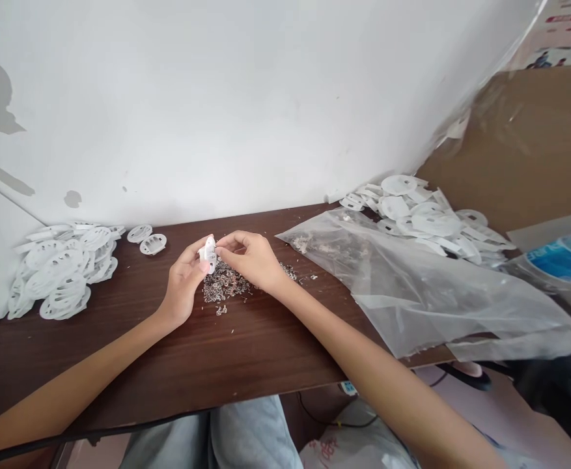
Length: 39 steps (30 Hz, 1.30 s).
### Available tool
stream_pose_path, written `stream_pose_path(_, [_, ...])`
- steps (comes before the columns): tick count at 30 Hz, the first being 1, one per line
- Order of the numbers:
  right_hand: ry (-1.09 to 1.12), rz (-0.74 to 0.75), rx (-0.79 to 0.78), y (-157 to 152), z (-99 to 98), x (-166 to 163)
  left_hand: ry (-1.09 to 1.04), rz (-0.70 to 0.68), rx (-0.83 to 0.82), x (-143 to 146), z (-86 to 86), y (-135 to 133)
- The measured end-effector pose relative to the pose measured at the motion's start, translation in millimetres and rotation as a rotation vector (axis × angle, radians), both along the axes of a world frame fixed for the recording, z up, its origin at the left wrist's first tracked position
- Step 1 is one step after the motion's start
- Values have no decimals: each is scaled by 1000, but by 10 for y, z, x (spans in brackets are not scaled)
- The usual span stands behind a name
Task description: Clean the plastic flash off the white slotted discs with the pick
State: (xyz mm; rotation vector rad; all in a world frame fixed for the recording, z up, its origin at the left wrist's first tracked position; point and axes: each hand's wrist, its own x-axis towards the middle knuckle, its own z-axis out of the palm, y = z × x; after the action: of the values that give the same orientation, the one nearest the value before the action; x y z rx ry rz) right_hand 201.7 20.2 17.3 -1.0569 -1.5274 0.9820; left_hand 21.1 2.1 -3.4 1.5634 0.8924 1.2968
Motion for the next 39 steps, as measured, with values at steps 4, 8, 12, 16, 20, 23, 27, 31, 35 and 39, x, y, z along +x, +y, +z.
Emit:
stream_pose_path(4, [2, 6, 1, 19, 13, 37, 283, 66, 328, -82, 84, -26])
stream_pose_path(8, [17, 31, -33, 71, -1, 69, 592, 95, 733, -290, 142, 109])
stream_pose_path(12, [108, 65, -75, 102, -40, 63, 914, 40, 1078, -494, 217, 286])
stream_pose_path(16, [161, 40, -79, 115, -75, 57, 902, -30, 1084, -541, 300, 302])
stream_pose_path(20, [215, 39, -121, 119, -60, 59, 521, -23, 561, -431, 262, 241])
stream_pose_path(23, [276, 53, -168, 107, -34, 47, 68, -50, 78, -311, 147, 214])
stream_pose_path(27, [266, 52, -153, 75, -16, 30, -208, -112, -227, -207, 23, 181])
stream_pose_path(31, [186, 51, -138, 59, -17, 35, -204, -133, -265, -187, 7, 148])
stream_pose_path(35, [149, 68, -151, 61, -39, 35, -197, -150, -247, -190, 20, 135])
stream_pose_path(39, [135, 77, -158, 64, -64, 20, -161, -168, -207, -199, 9, 135])
